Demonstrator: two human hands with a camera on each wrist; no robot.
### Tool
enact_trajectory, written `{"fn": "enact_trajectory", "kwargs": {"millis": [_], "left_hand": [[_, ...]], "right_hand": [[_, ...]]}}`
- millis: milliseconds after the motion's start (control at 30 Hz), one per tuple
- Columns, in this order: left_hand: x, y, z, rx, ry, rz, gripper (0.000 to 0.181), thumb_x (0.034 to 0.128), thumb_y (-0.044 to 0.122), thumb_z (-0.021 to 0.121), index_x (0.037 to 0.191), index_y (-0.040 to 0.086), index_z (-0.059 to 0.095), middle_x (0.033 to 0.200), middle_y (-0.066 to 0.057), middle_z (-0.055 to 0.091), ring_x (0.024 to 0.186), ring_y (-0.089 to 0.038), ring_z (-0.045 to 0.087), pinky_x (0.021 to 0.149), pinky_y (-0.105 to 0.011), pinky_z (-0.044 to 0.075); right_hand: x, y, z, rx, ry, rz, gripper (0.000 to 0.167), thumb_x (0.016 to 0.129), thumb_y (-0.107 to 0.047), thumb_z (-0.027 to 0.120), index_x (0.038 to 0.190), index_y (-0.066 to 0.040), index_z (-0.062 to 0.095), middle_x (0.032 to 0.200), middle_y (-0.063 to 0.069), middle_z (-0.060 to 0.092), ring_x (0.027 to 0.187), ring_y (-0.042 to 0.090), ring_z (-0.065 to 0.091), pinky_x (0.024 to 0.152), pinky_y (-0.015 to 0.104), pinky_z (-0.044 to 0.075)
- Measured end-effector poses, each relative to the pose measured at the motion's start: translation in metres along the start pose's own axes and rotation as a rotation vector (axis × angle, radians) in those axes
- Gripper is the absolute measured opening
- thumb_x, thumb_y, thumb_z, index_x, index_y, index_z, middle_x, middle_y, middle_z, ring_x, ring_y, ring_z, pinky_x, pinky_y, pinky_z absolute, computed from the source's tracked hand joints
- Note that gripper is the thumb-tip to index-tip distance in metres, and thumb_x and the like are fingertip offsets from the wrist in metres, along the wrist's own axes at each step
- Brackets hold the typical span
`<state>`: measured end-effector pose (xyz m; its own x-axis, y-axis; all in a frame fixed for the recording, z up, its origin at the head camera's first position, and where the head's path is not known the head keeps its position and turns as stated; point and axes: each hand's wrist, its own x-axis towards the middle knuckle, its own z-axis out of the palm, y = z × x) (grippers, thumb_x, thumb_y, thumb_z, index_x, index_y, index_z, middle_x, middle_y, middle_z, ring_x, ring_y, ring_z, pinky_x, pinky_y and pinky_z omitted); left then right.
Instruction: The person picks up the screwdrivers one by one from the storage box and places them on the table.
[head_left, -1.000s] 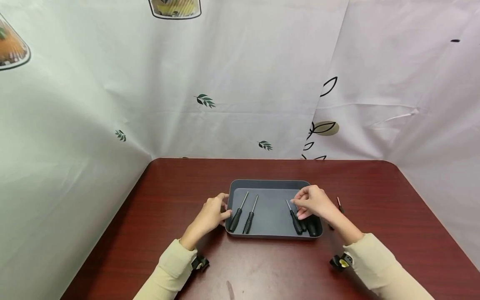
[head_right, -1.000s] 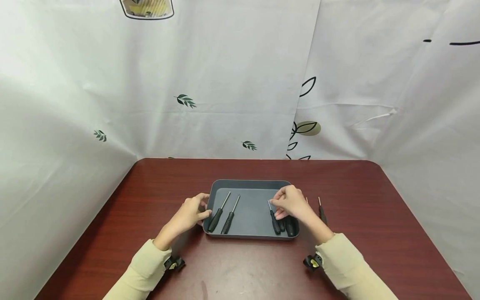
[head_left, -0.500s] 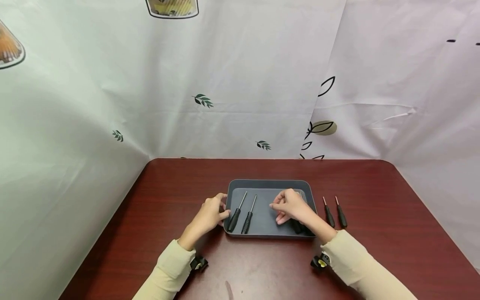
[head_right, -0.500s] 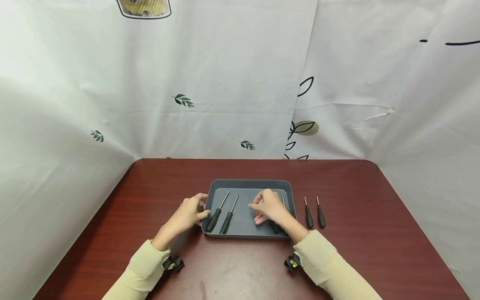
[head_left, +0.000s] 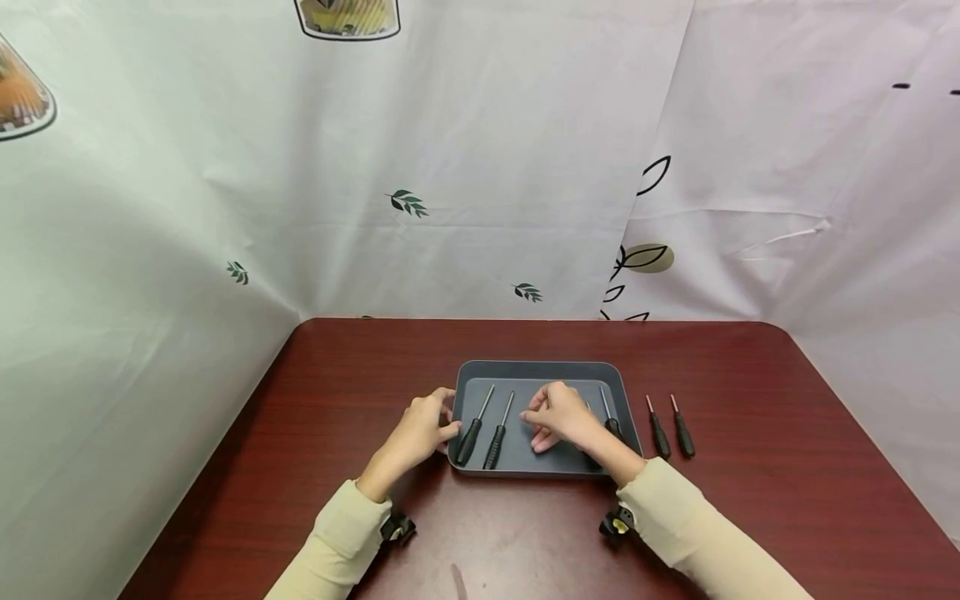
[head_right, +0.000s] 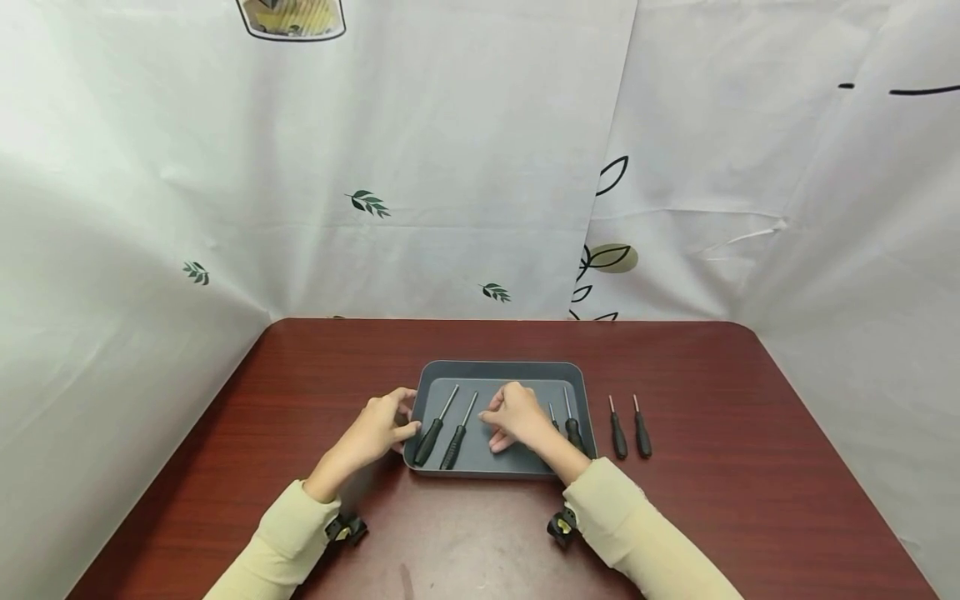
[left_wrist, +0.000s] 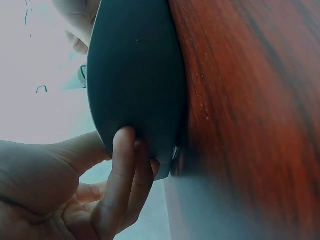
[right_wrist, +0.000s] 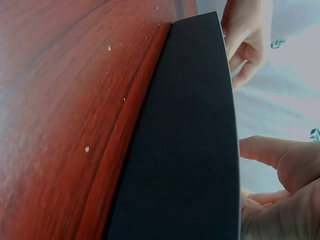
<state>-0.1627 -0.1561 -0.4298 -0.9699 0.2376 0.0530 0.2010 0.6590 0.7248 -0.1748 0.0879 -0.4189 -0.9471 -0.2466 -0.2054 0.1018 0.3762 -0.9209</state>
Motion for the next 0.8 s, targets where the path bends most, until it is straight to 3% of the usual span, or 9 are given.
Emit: {"fn": "enact_trajectory", "kwargs": {"millis": [167, 500, 800], "left_hand": [[-0.001, 0.001, -0.001, 0.001, -0.01, -0.008, 0.046, 0.0883, -0.004, 0.071, 0.131, -0.009, 0.053, 0.087, -0.011, 0.064, 0.048, -0.014, 0.062, 0.044, -0.025, 0.055], [-0.002, 0.005, -0.003, 0.022, -0.048, -0.016, 0.048, 0.0905, -0.002, 0.07, 0.134, -0.01, 0.051, 0.092, -0.015, 0.065, 0.051, -0.014, 0.063, 0.047, -0.025, 0.055], [0.0, 0.003, -0.004, 0.049, -0.043, -0.009, 0.048, 0.0898, 0.0, 0.071, 0.133, -0.01, 0.051, 0.091, -0.013, 0.065, 0.053, -0.013, 0.063, 0.048, -0.026, 0.056]], "right_hand": [[0.002, -0.002, 0.007, -0.041, -0.002, 0.003, 0.009, 0.091, 0.002, 0.069, 0.088, 0.006, 0.061, 0.066, 0.021, 0.065, 0.048, 0.024, 0.067, 0.048, 0.035, 0.059], [0.005, -0.003, 0.021, -0.055, -0.008, 0.035, 0.028, 0.091, -0.002, 0.07, 0.111, 0.014, 0.057, 0.064, 0.02, 0.066, 0.047, 0.026, 0.067, 0.048, 0.035, 0.059], [0.008, -0.004, 0.028, -0.031, -0.027, 0.032, 0.035, 0.09, -0.002, 0.072, 0.114, 0.016, 0.054, 0.058, 0.019, 0.065, 0.046, 0.027, 0.067, 0.047, 0.037, 0.059]]}}
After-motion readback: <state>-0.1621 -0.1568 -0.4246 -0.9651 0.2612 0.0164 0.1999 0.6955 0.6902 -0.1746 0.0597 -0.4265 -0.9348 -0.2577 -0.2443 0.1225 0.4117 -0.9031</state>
